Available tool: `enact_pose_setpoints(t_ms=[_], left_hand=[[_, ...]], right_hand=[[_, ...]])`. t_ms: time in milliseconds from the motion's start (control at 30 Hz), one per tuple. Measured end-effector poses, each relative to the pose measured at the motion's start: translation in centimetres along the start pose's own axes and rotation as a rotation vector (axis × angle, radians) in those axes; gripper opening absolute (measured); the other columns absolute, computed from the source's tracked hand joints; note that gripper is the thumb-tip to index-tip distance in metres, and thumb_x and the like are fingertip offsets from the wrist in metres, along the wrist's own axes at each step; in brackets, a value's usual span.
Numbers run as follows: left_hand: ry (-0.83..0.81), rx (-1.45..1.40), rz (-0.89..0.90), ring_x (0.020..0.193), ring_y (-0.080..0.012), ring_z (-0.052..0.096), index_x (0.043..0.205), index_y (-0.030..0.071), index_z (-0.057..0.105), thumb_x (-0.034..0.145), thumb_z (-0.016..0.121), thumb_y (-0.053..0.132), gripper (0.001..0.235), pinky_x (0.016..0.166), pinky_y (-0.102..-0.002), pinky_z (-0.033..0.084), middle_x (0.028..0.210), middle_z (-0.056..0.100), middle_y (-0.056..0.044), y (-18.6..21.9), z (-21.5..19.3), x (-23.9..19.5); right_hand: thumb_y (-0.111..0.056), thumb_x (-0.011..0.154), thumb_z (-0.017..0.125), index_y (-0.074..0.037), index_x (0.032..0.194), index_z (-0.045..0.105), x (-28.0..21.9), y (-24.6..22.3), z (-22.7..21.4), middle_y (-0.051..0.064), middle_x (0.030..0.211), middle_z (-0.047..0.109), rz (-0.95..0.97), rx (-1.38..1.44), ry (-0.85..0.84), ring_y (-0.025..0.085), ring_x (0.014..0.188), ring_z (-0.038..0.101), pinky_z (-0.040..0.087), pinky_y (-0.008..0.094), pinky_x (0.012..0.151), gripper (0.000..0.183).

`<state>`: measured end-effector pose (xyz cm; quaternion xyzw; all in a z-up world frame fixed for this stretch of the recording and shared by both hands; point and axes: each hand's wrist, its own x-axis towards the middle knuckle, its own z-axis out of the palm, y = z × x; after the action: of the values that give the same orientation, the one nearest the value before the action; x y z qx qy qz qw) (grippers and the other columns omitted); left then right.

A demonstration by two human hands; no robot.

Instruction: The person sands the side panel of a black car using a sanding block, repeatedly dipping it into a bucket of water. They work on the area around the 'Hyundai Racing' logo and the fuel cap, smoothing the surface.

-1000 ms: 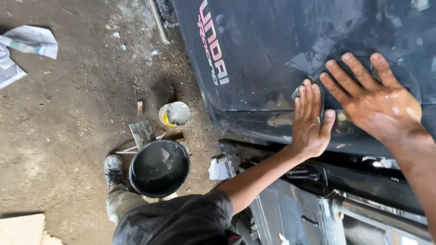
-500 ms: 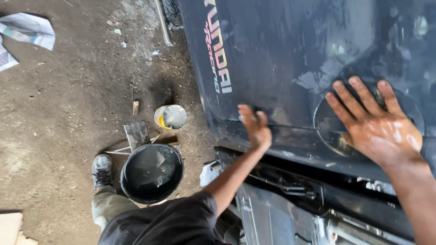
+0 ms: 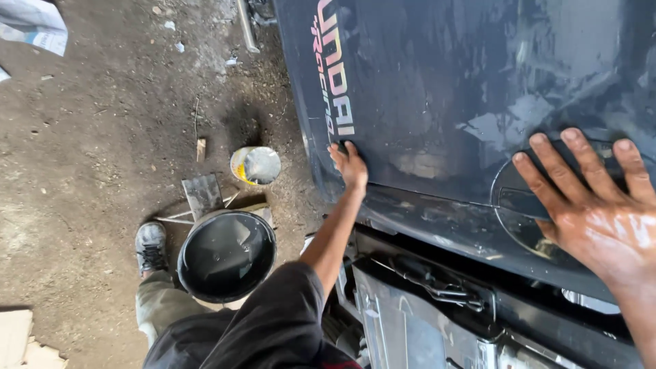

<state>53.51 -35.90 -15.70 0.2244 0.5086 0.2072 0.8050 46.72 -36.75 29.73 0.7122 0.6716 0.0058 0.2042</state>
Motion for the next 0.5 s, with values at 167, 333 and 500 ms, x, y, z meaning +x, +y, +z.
enact_pose_setpoints(t_ms=[167, 333, 500], left_hand=[[-0.157, 0.442, 0.722, 0.161, -0.0334, -0.004, 0.163, -0.003, -0.006, 0.111, 0.035, 0.029, 0.074, 0.128, -0.044, -0.002, 0.173, -0.011, -0.019, 7.4, 1.8, -19.5], [-0.128, -0.148, 0.438, 0.161, -0.0268, -0.001, 0.163, -0.001, -0.007, 0.109, 0.035, 0.042, 0.081, 0.129, -0.04, 0.001, 0.174, -0.006, -0.018, 2.2, 1.0, -3.8], [-0.057, -0.222, 0.253, 0.16, -0.0245, -0.008, 0.163, 0.003, -0.006, 0.111, 0.039, 0.028, 0.074, 0.128, -0.039, -0.006, 0.173, -0.009, -0.016, 4.4, 2.1, -7.7]], right_hand=[[-0.063, 0.065, 0.077, -0.036, 0.156, 0.043, -0.1, 0.2, 0.6, -0.008, 0.165, 0.042, -0.065, -1.121, -0.425, 0.019, 0.16, 0.037, 0.015, 0.053, 0.128, 0.1], [-0.019, 0.071, 0.063, -0.023, 0.159, 0.042, -0.4, 1.6, 1.6, 0.005, 0.167, 0.039, 0.062, -0.069, -0.064, 0.034, 0.157, 0.029, 0.014, 0.072, 0.123, 0.09], [-0.018, 0.067, 0.066, -0.017, 0.156, 0.048, -0.1, 1.4, 1.0, 0.008, 0.166, 0.041, 0.064, -0.173, -0.094, 0.035, 0.158, 0.027, 0.019, 0.071, 0.124, 0.091]])
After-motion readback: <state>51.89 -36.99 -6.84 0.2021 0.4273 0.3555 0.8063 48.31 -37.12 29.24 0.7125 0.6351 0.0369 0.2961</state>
